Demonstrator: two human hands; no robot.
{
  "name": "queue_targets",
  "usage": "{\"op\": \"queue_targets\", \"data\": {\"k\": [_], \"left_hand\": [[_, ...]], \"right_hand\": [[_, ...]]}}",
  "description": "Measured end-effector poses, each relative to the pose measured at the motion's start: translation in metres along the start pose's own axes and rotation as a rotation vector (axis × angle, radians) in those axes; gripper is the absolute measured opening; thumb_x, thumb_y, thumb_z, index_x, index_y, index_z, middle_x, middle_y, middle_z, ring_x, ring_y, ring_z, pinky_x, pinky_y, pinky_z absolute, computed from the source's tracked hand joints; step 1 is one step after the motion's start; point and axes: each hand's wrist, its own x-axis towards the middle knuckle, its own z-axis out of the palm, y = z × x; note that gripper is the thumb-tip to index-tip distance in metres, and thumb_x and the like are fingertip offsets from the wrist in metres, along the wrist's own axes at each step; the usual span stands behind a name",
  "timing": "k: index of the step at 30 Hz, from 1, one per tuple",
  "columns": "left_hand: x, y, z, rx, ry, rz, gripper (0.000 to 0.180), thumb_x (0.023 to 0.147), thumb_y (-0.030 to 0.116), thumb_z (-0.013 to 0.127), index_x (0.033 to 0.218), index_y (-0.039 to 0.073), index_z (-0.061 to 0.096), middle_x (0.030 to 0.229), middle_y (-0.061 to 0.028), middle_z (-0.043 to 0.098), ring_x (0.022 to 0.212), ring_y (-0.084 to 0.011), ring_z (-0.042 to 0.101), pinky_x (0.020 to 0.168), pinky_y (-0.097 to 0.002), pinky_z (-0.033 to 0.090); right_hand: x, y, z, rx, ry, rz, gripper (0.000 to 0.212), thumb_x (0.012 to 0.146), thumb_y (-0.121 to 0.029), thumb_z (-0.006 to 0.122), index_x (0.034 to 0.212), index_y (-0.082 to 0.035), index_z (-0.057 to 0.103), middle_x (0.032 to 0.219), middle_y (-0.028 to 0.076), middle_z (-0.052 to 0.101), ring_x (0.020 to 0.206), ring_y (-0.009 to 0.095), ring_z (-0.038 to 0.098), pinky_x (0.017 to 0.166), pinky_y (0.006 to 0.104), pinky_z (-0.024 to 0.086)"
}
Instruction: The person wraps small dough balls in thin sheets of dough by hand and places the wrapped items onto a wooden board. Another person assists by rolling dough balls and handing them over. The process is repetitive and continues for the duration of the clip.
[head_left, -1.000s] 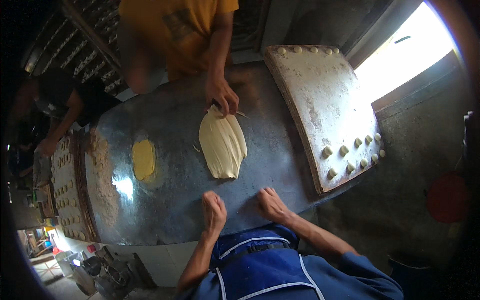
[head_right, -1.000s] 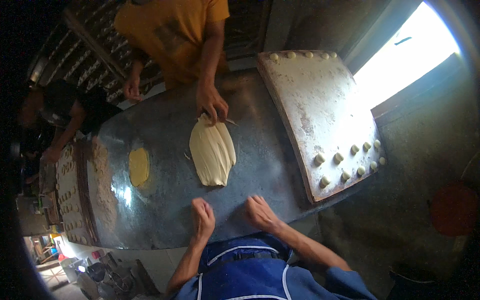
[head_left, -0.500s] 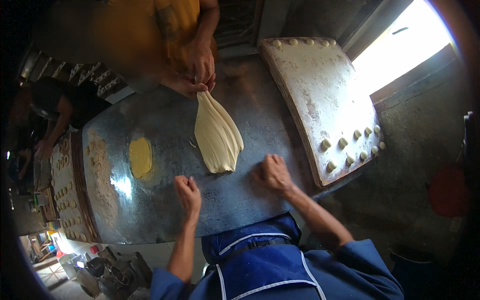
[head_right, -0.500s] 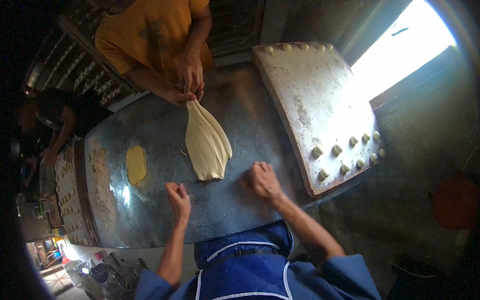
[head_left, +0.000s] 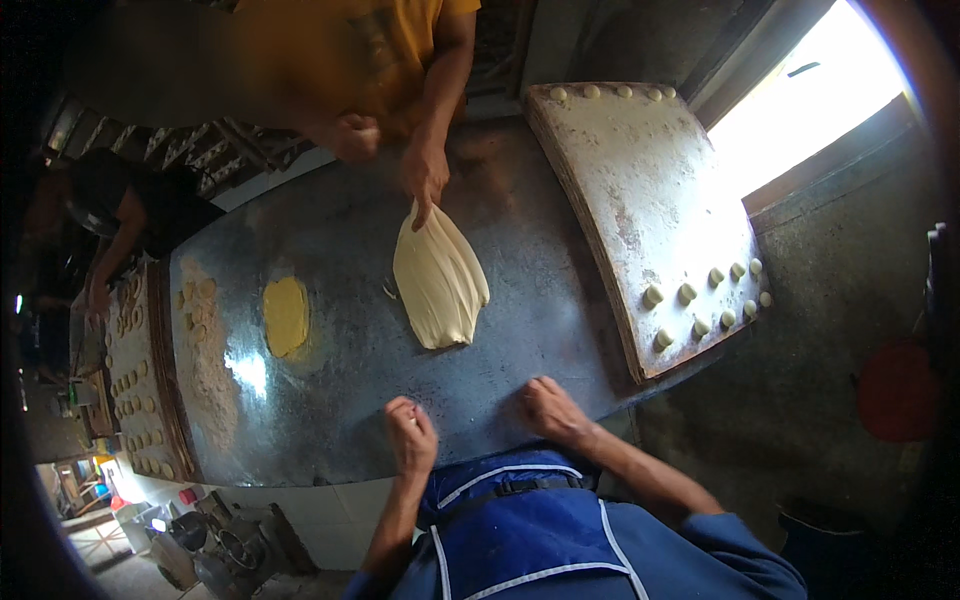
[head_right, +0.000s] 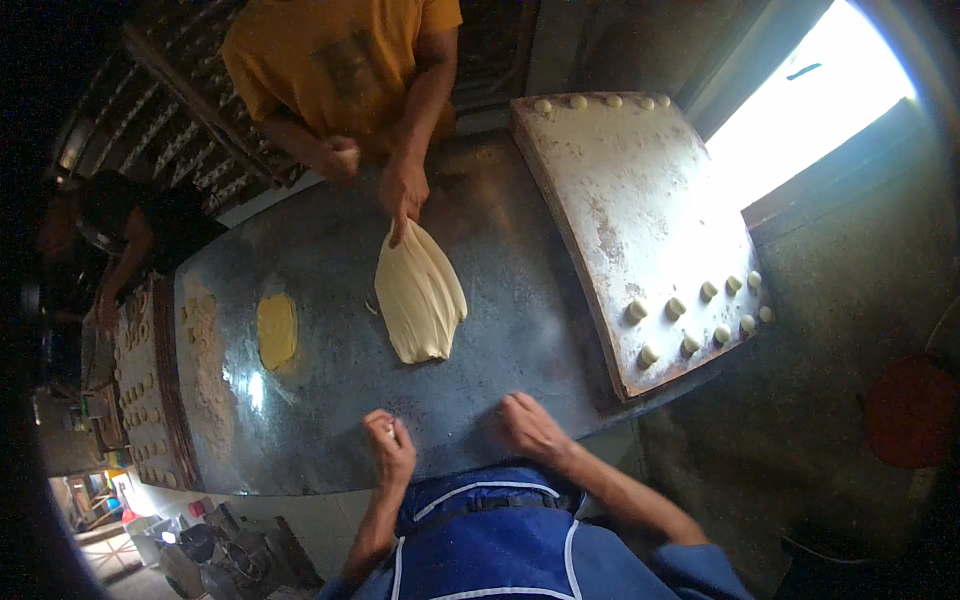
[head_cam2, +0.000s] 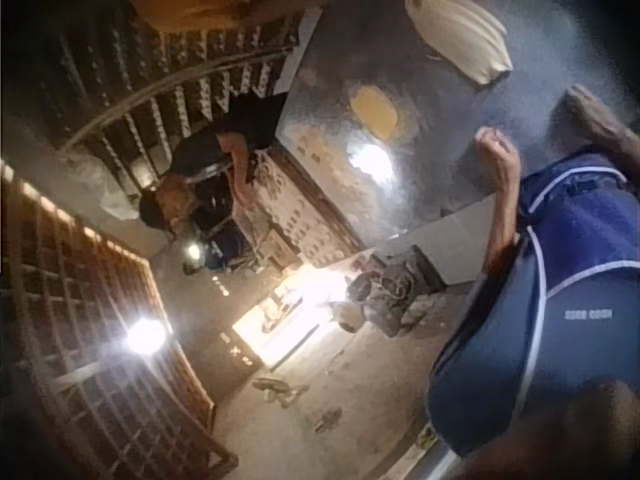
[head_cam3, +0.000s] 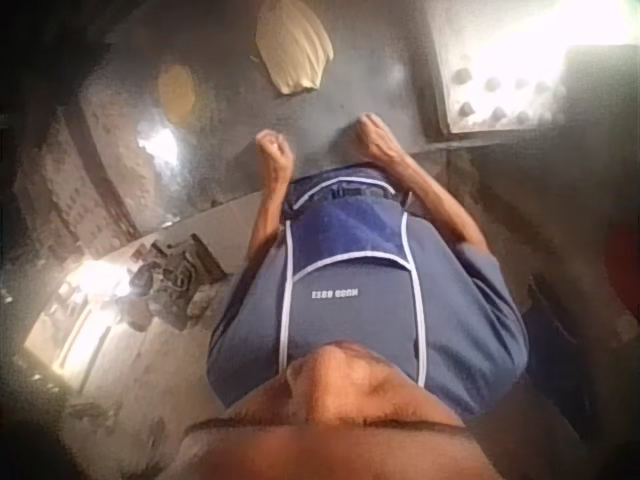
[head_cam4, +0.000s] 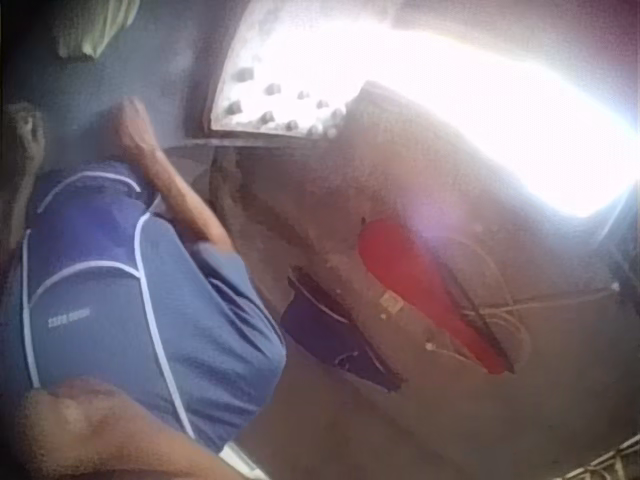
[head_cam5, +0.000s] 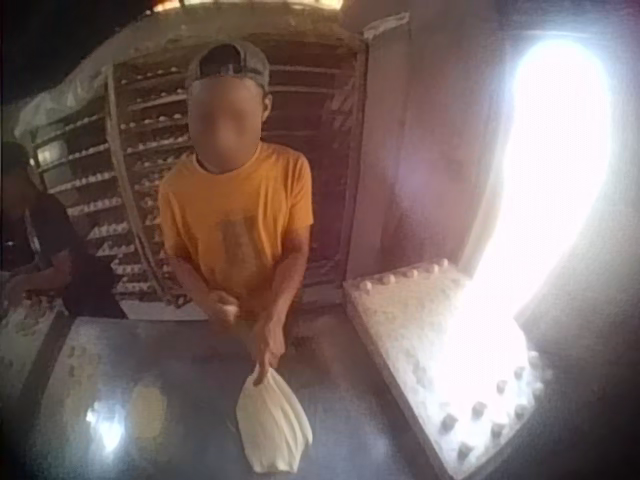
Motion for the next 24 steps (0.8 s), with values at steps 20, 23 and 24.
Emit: {"op": "queue_targets", "data": {"k": [20,23,24], "left_hand": [[0.238,0.144,0.042,-0.380,-0.418,0.505,0.043,0.076,-0.003,0.082,0.115,0.010,0.069,0.107,-0.0103,0.065,0.095,-0.0320,0.064,0.085,-0.0415,0.055],[0.295,0.196,0.138,-0.639,-0.252,0.438,0.067,0.078,-0.002,0.084,0.138,0.008,0.056,0.110,-0.0089,0.068,0.096,-0.0231,0.067,0.085,-0.0349,0.056],[0.309,0.205,0.170,-0.655,-0.281,0.391,0.067,0.079,0.001,0.084,0.138,0.008,0.055,0.108,-0.0094,0.069,0.096,-0.0244,0.068,0.086,-0.0357,0.056]], "right_hand": [[-0.002,-0.004,-0.090,0.054,0.021,0.159,0.025,0.079,-0.008,0.069,0.102,0.000,0.062,0.095,0.016,0.053,0.090,0.032,0.057,0.080,0.0416,0.049],[0.039,0.005,-0.158,0.256,0.299,0.308,0.036,0.080,-0.005,0.074,0.115,-0.003,0.063,0.095,0.016,0.059,0.089,0.033,0.063,0.076,0.0436,0.054],[0.057,0.004,-0.188,0.239,0.460,0.331,0.039,0.081,-0.004,0.076,0.118,-0.004,0.063,0.095,0.015,0.061,0.088,0.033,0.065,0.075,0.0429,0.055]]}}
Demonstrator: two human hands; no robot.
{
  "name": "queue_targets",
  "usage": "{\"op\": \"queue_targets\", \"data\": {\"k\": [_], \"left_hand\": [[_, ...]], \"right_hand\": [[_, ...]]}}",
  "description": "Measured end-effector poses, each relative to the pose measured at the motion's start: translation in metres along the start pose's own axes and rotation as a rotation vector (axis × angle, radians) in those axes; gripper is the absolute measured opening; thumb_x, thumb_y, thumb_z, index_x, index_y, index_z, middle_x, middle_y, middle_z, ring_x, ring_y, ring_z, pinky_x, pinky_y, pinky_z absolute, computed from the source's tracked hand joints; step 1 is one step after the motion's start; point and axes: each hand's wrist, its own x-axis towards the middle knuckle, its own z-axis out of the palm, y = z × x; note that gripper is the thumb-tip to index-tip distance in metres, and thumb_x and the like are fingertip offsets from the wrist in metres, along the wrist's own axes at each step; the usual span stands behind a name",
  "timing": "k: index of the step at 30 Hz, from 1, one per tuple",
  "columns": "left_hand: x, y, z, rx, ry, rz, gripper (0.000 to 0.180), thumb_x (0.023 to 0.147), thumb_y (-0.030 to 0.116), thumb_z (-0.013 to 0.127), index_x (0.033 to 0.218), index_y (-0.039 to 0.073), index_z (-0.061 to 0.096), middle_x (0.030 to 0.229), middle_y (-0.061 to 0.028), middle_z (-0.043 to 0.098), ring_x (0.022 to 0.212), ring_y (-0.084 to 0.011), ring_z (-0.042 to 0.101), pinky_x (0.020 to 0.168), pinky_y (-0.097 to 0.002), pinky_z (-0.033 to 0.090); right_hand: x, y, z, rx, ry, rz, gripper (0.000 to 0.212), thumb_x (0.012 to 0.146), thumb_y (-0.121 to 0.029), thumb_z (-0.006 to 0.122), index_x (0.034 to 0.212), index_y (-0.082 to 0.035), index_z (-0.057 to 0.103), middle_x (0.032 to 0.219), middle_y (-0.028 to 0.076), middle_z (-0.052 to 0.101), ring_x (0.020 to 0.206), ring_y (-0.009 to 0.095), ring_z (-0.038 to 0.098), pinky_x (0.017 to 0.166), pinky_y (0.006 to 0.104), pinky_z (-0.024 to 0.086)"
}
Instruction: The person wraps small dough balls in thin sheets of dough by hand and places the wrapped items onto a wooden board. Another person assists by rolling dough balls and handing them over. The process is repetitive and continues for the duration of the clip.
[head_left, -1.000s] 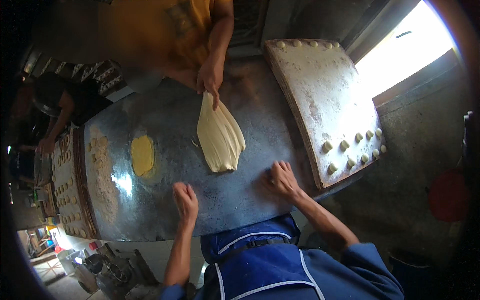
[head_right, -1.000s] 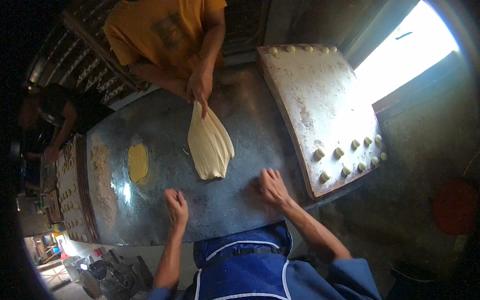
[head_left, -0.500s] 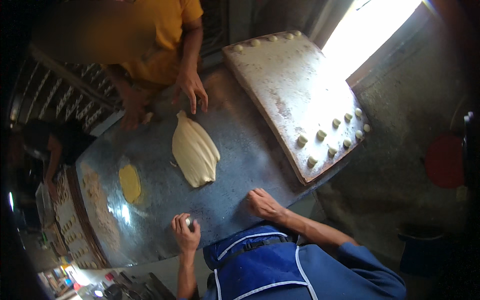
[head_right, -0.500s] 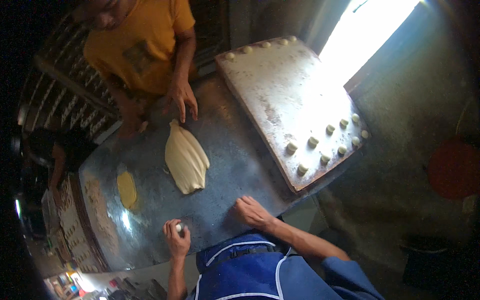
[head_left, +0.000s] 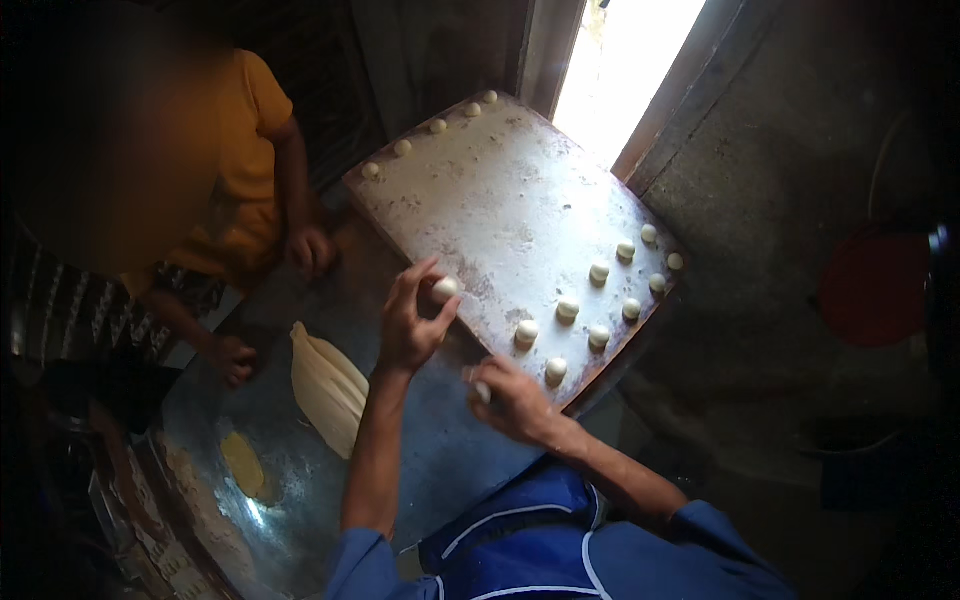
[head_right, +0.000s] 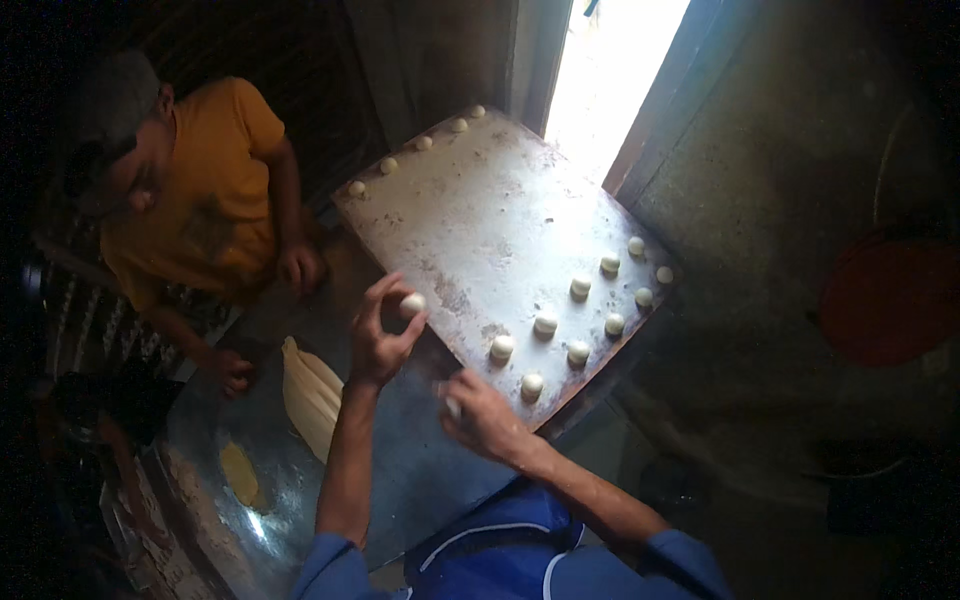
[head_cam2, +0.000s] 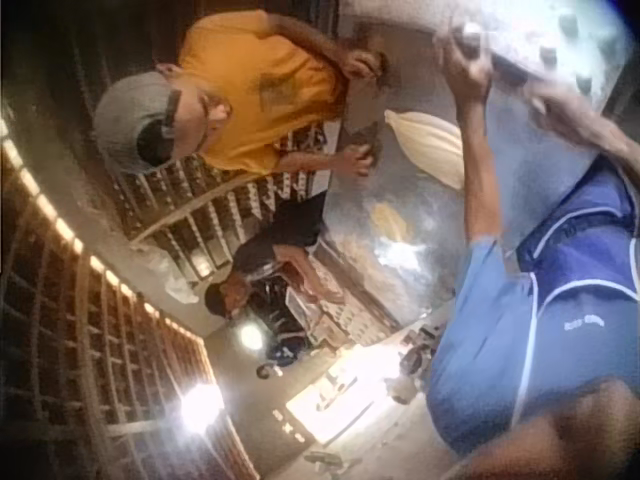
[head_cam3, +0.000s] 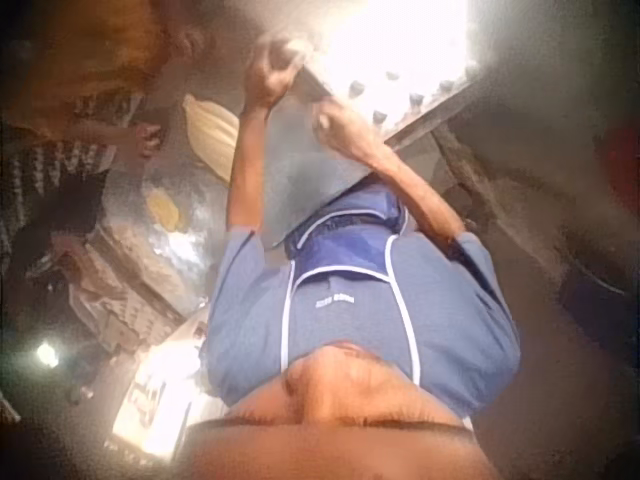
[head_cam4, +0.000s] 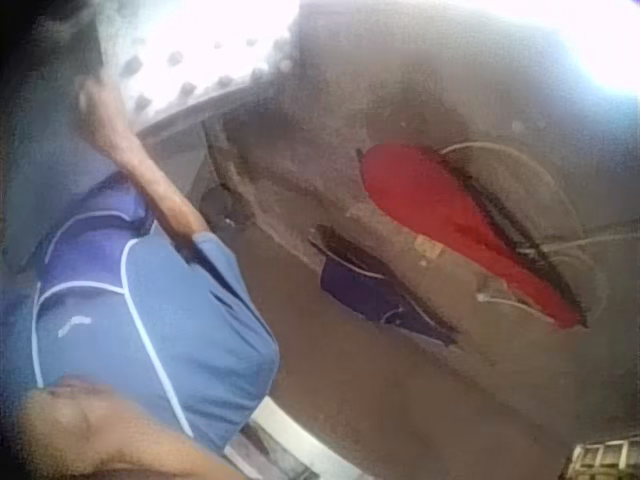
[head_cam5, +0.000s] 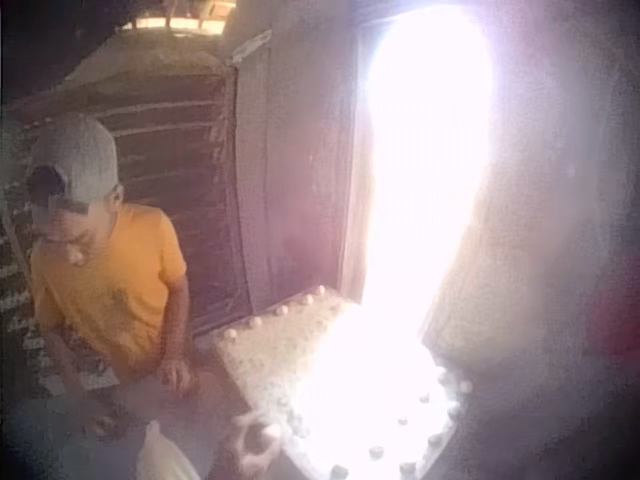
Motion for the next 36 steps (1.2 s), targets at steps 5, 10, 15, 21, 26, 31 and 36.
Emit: {"op": "queue_targets", "data": {"k": [5,10,15,21,26,31,36], "left_hand": [[0.017,-0.085,0.062,0.112,-0.189,-0.081,0.071,0.081,0.013,0.081,0.144,0.006,0.048,0.115,-0.0135,0.068,0.108,-0.0335,0.066,0.096,-0.0433,0.053],[-0.043,-0.033,0.028,0.125,0.035,-0.154,0.064,0.085,0.012,0.076,0.142,0.002,0.049,0.143,-0.0186,0.056,0.131,-0.0326,0.054,0.110,-0.0436,0.041],[-0.228,0.050,-0.052,0.396,0.222,-0.608,0.048,0.086,0.008,0.074,0.130,0.000,0.056,0.128,-0.0165,0.059,0.115,-0.0346,0.056,0.099,-0.0427,0.047],[-0.291,0.039,-0.113,0.446,0.457,-0.841,0.051,0.075,0.004,0.085,0.121,0.003,0.062,0.126,-0.0157,0.060,0.114,-0.0339,0.058,0.095,-0.0417,0.052],[-0.275,-0.003,-0.129,0.400,0.393,-0.720,0.033,0.077,0.003,0.083,0.108,0.003,0.073,0.109,-0.0119,0.068,0.098,-0.0326,0.068,0.086,-0.0417,0.057],[-0.274,0.070,-0.124,0.221,0.451,-0.845,0.019,0.087,0.010,0.077,0.104,0.000,0.076,0.101,-0.0137,0.075,0.086,-0.0257,0.074,0.079,-0.0369,0.059],[-0.307,0.052,-0.147,-0.661,0.476,-1.389,0.045,0.104,0.035,0.059,0.112,-0.007,0.073,0.109,-0.0173,0.076,0.090,-0.0200,0.075,0.078,-0.0345,0.059]], "right_hand": [[0.076,0.048,-0.034,-0.203,0.630,-0.334,0.086,0.076,-0.017,0.093,0.143,-0.002,0.041,0.090,0.013,0.069,0.079,0.024,0.067,0.066,0.0370,0.056],[0.049,0.051,-0.039,-0.614,0.361,0.064,0.120,0.065,-0.045,0.093,0.157,0.002,0.032,0.111,0.013,0.063,0.102,0.030,0.058,0.091,0.0410,0.043],[-0.016,-0.004,-0.034,-0.424,0.424,0.103,0.093,0.071,-0.030,0.095,0.143,0.000,0.045,0.111,0.013,0.061,0.098,0.028,0.059,0.088,0.0413,0.047],[-0.048,-0.031,0.038,-0.115,0.065,0.139,0.066,0.077,-0.012,0.090,0.133,-0.001,0.057,0.105,0.013,0.062,0.094,0.025,0.061,0.085,0.0363,0.051],[-0.038,-0.048,0.151,0.643,-0.510,0.649,0.046,0.104,-0.039,0.063,0.123,0.003,0.063,0.099,0.007,0.068,0.095,0.016,0.064,0.084,0.0316,0.052],[-0.011,-0.018,0.236,0.826,-0.583,0.875,0.046,0.108,-0.039,0.052,0.113,0.005,0.066,0.096,0.004,0.068,0.092,0.013,0.063,0.078,0.0327,0.052],[-0.027,-0.038,0.213,0.079,-0.645,0.403,0.042,0.107,-0.036,0.054,0.108,0.004,0.064,0.077,0.015,0.067,0.072,0.028,0.068,0.066,0.0414,0.051]]}}
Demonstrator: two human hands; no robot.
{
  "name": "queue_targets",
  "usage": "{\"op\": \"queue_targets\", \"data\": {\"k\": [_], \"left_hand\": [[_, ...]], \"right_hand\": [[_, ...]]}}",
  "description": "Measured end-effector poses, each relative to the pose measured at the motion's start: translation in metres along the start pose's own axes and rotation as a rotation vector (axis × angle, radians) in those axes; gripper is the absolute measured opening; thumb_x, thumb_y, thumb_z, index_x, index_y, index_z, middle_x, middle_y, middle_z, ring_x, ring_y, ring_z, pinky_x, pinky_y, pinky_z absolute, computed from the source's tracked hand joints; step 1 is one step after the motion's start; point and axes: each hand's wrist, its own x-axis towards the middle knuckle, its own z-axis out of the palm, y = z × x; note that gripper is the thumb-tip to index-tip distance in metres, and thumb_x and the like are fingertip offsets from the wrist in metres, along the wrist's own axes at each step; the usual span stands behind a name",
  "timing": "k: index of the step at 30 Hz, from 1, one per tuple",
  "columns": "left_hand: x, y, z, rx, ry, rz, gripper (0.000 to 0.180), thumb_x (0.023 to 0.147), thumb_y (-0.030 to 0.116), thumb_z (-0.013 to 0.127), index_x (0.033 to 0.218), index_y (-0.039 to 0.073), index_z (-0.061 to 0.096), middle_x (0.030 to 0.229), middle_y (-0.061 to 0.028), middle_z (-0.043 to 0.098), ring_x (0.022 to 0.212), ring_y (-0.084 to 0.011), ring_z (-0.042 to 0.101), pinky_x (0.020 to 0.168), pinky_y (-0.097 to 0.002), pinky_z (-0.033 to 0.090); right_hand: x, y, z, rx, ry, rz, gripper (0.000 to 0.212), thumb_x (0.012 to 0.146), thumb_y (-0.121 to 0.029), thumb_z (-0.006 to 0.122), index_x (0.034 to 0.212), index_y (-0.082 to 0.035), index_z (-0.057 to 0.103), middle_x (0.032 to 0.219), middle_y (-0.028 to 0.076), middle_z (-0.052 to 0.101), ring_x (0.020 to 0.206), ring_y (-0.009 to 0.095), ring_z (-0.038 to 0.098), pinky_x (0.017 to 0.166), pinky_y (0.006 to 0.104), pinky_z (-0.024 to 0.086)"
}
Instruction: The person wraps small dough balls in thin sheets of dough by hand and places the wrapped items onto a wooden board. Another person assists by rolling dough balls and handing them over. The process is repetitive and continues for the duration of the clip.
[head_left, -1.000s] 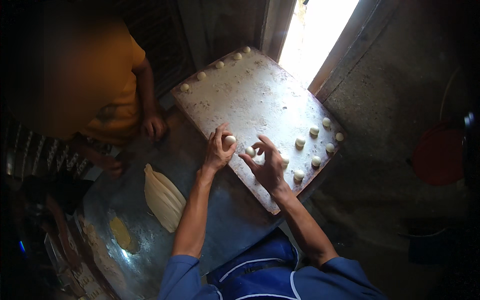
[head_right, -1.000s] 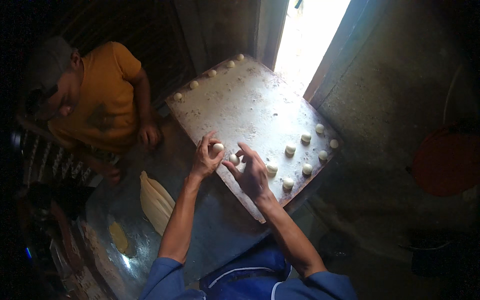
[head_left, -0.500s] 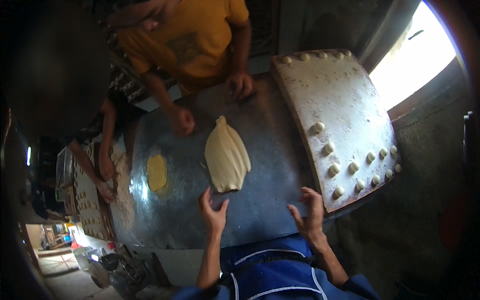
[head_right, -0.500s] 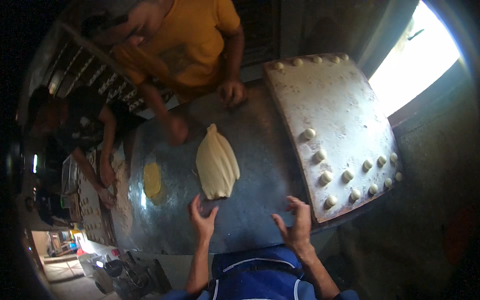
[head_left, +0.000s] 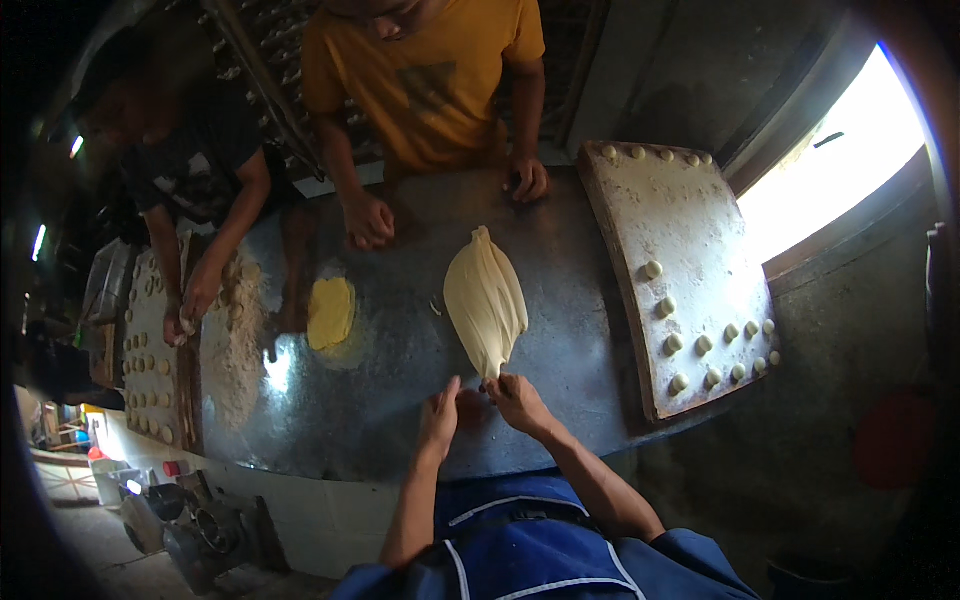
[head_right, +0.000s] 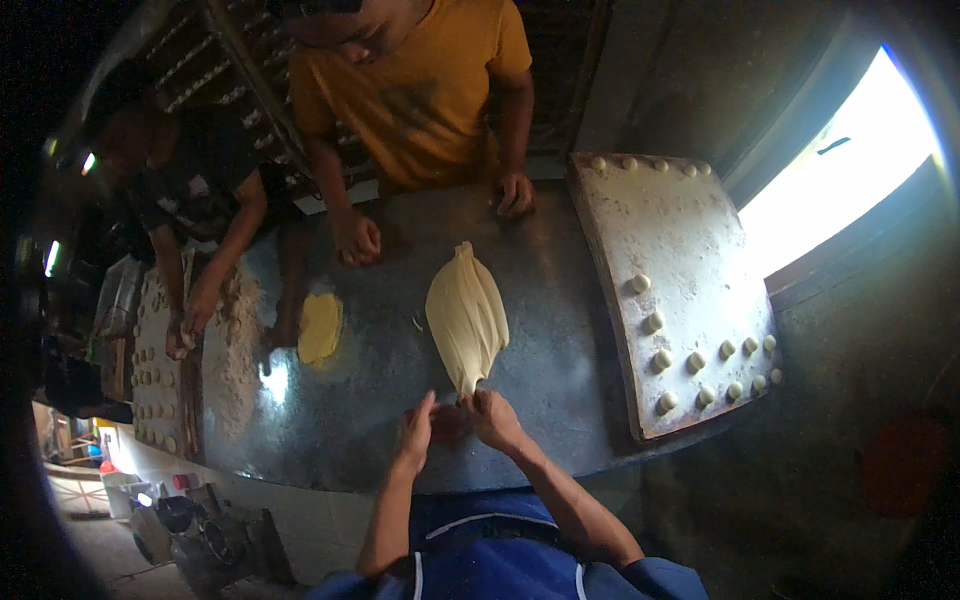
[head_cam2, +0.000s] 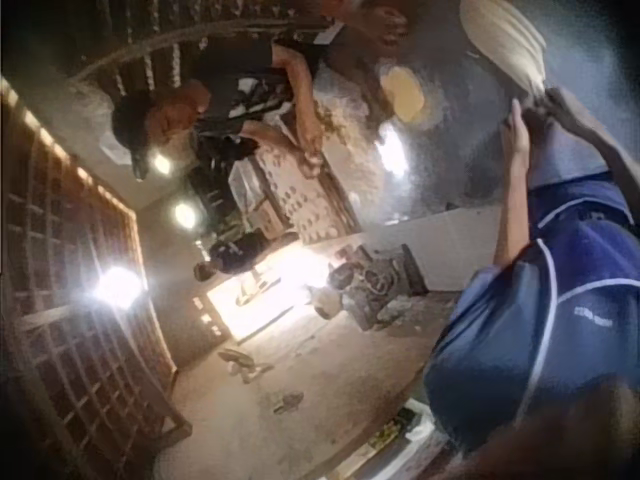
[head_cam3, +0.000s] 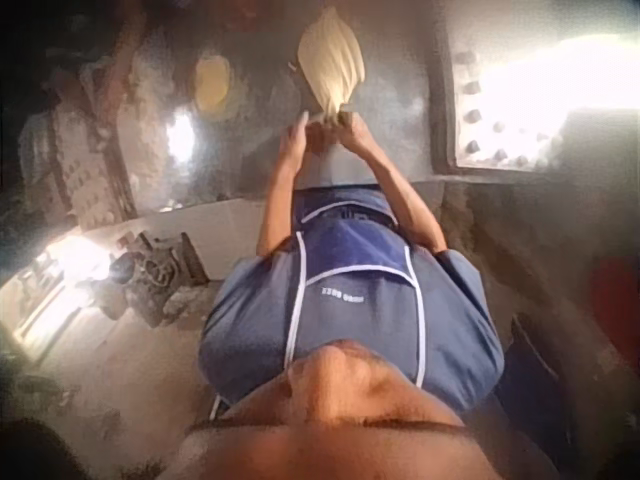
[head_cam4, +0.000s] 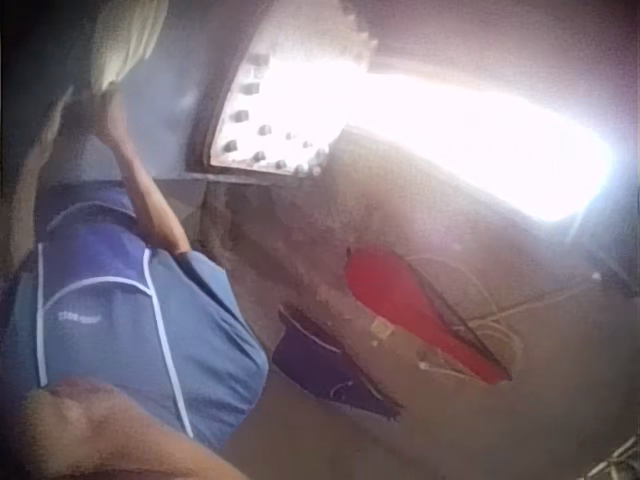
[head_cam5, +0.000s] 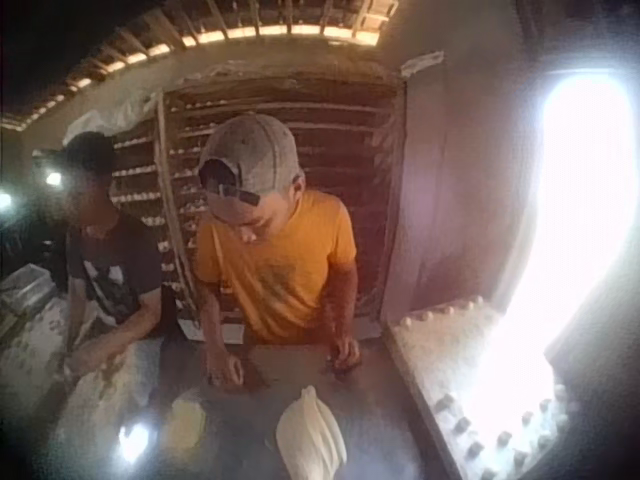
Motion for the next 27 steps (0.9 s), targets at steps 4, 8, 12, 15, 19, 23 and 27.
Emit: {"op": "queue_targets", "data": {"k": [4,8,12,15,19,23,27], "left_hand": [[0.041,0.018,0.053,-0.445,-0.304,-0.251,0.044,0.108,0.040,0.047,0.106,0.000,0.067,0.079,-0.0034,0.068,0.064,-0.0169,0.068,0.067,-0.0318,0.057],[0.077,-0.019,0.046,-0.749,-0.490,-0.401,0.039,0.109,0.041,0.045,0.089,0.010,0.058,0.064,0.0056,0.041,0.048,-0.0103,0.037,0.050,-0.0271,0.040],[0.059,-0.013,0.046,-0.750,-0.507,-0.427,0.033,0.108,0.039,0.046,0.088,0.014,0.055,0.064,0.0062,0.035,0.049,-0.0093,0.028,0.050,-0.0251,0.035],[0.021,0.011,0.043,-0.642,-0.425,-0.377,0.028,0.107,0.038,0.048,0.095,0.014,0.055,0.069,0.0041,0.040,0.056,-0.0099,0.036,0.057,-0.0247,0.038],[0.019,-0.025,0.029,-0.185,-0.317,-0.024,0.032,0.105,0.040,0.052,0.110,0.009,0.054,0.077,0.0007,0.050,0.064,-0.0132,0.049,0.064,-0.0331,0.048],[-0.008,-0.052,0.014,0.714,-0.116,0.515,0.021,0.104,0.025,0.054,0.097,0.006,0.057,0.080,-0.0091,0.059,0.064,-0.0267,0.059,0.057,-0.0423,0.050],[-0.069,-0.020,0.009,0.878,-0.437,0.845,0.028,0.105,0.023,0.049,0.083,0.007,0.058,0.076,-0.0123,0.056,0.075,-0.0304,0.061,0.073,-0.0485,0.053]], "right_hand": [[-0.045,-0.012,0.005,-0.339,0.242,-0.166,0.030,0.103,-0.027,0.058,0.103,0.003,0.063,0.082,0.025,0.068,0.077,0.048,0.067,0.068,0.0538,0.051],[-0.066,-0.025,0.006,-0.495,0.324,-0.303,0.021,0.101,-0.018,0.059,0.094,0.002,0.057,0.081,0.024,0.066,0.072,0.043,0.067,0.065,0.0532,0.053],[-0.096,-0.073,-0.033,-0.316,-0.097,-0.400,0.018,0.103,-0.017,0.057,0.097,0.000,0.058,0.077,0.021,0.061,0.072,0.037,0.063,0.069,0.0477,0.052],[-0.112,-0.110,-0.069,0.021,-0.386,-0.606,0.016,0.104,-0.016,0.054,0.101,-0.002,0.059,0.077,0.014,0.058,0.070,0.025,0.059,0.073,0.0368,0.050],[-0.038,-0.115,-0.051,0.370,-0.246,-0.417,0.021,0.106,-0.019,0.056,0.103,0.001,0.064,0.089,0.009,0.066,0.083,0.015,0.064,0.079,0.0305,0.052],[0.042,-0.060,0.011,0.172,-0.365,-0.282,0.031,0.110,-0.028,0.054,0.101,0.001,0.062,0.087,0.005,0.064,0.082,0.014,0.059,0.075,0.0324,0.049],[0.048,-0.029,0.033,0.268,-0.339,-0.264,0.032,0.109,-0.030,0.053,0.099,0.000,0.059,0.085,0.008,0.061,0.078,0.021,0.058,0.073,0.0367,0.048]]}}
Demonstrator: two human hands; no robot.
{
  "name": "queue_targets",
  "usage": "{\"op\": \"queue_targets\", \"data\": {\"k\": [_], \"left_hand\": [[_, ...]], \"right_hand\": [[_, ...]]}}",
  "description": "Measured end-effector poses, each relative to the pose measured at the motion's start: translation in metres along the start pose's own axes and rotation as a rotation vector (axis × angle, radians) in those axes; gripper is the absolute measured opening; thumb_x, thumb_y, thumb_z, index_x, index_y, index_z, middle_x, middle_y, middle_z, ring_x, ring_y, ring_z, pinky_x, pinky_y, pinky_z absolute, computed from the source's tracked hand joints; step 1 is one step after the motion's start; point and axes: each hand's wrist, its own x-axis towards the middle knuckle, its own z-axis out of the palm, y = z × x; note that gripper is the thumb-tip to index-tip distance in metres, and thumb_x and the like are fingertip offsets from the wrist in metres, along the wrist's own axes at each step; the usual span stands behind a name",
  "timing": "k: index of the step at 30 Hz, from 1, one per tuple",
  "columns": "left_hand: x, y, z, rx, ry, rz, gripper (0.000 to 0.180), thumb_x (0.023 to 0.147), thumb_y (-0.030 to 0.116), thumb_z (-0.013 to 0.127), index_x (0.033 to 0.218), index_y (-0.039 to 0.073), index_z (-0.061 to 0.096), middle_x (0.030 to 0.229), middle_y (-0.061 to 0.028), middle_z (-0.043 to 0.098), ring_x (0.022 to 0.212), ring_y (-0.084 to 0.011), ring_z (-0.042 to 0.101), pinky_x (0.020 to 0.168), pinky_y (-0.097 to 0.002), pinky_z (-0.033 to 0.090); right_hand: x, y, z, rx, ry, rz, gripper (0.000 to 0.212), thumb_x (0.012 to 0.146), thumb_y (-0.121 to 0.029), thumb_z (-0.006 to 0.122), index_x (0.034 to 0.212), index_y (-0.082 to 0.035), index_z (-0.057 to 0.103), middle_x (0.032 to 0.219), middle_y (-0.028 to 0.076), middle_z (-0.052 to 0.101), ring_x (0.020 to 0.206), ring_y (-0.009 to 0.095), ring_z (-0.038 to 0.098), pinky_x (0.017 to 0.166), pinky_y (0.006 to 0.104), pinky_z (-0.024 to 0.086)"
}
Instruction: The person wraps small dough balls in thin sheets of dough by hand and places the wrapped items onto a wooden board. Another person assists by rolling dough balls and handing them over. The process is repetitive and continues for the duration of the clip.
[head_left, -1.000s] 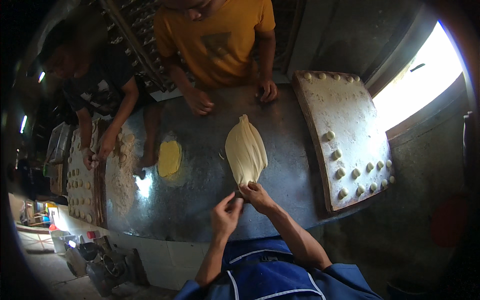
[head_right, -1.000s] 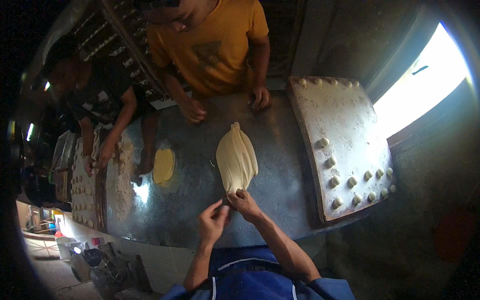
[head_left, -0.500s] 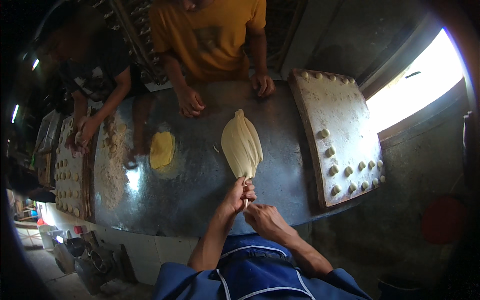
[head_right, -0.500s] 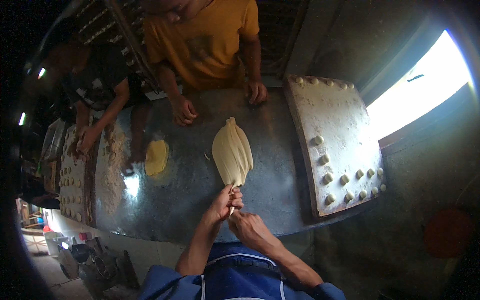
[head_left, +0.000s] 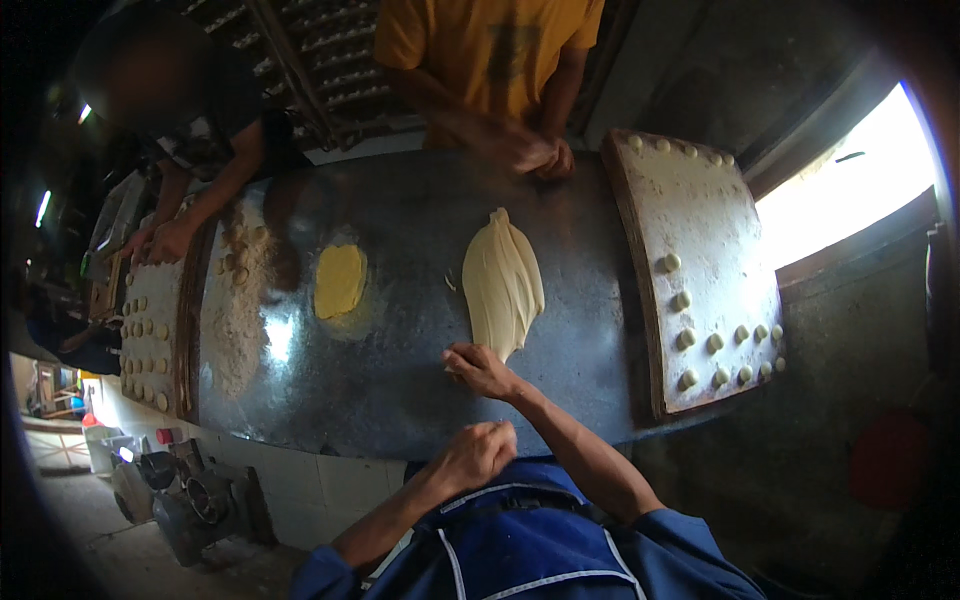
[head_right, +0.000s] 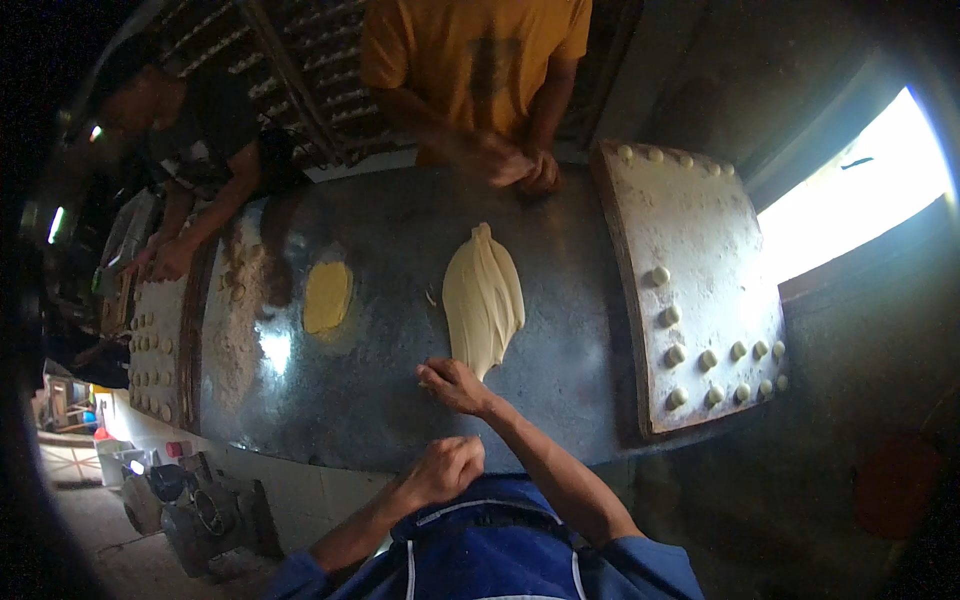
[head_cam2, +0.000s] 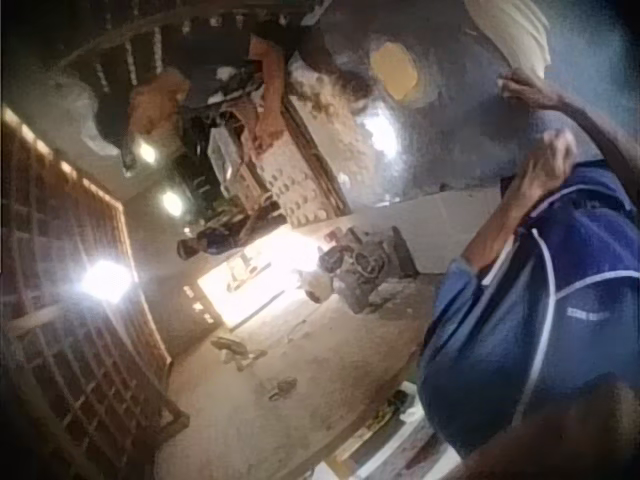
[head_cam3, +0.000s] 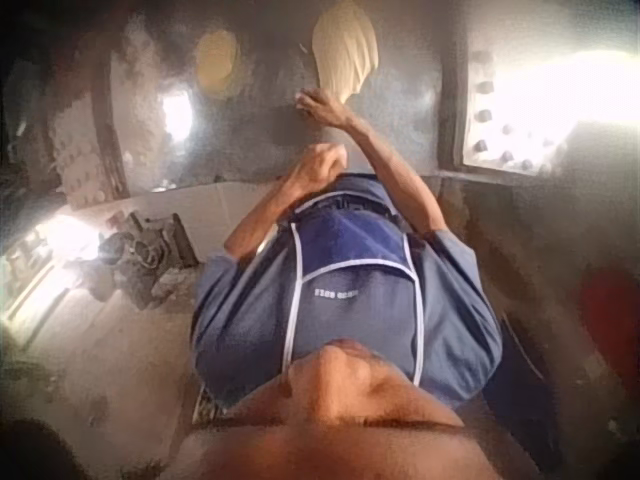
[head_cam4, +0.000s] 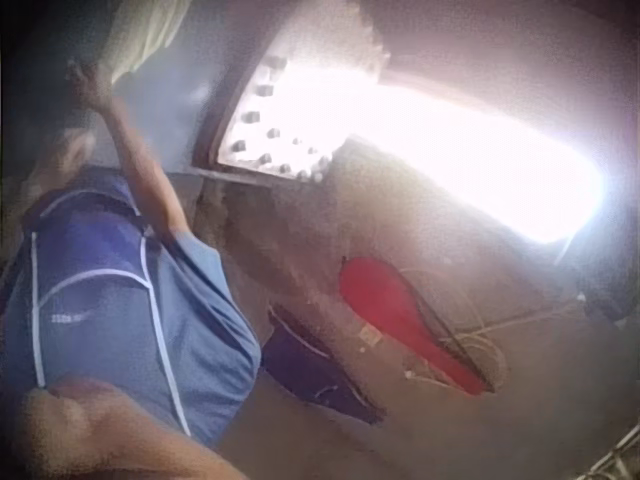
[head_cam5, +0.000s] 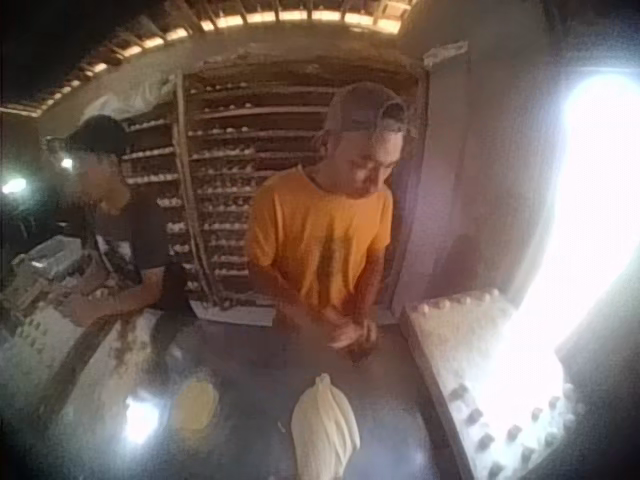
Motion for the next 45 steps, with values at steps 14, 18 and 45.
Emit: {"op": "queue_targets", "data": {"k": [14,18,45], "left_hand": [[0.058,-0.106,-0.002,0.521,0.744,-0.353,0.028,0.095,0.007,0.065,0.114,0.002,0.044,0.105,-0.0174,0.052,0.092,-0.0377,0.055,0.083,-0.0513,0.043],[-0.005,-0.101,0.038,0.262,0.644,0.012,0.021,0.096,0.000,0.061,0.108,0.001,0.043,0.104,-0.0189,0.052,0.091,-0.0371,0.056,0.083,-0.0480,0.046],[0.033,-0.131,-0.012,0.366,0.710,-0.332,0.031,0.091,-0.001,0.069,0.105,0.000,0.041,0.100,-0.0174,0.051,0.092,-0.0340,0.056,0.083,-0.0442,0.049]], "right_hand": [[-0.082,0.042,-0.021,-1.148,0.693,-0.063,0.037,0.088,-0.034,0.071,0.103,-0.003,0.055,0.100,0.019,0.050,0.094,0.036,0.049,0.083,0.0478,0.038],[-0.148,0.073,-0.009,-0.856,0.295,-0.096,0.031,0.094,-0.029,0.062,0.106,-0.001,0.057,0.103,0.019,0.053,0.098,0.036,0.051,0.084,0.0468,0.040],[-0.105,0.040,-0.082,-1.030,0.675,-0.134,0.025,0.089,-0.021,0.066,0.092,-0.001,0.052,0.088,0.018,0.050,0.088,0.037,0.051,0.080,0.0481,0.039]]}}
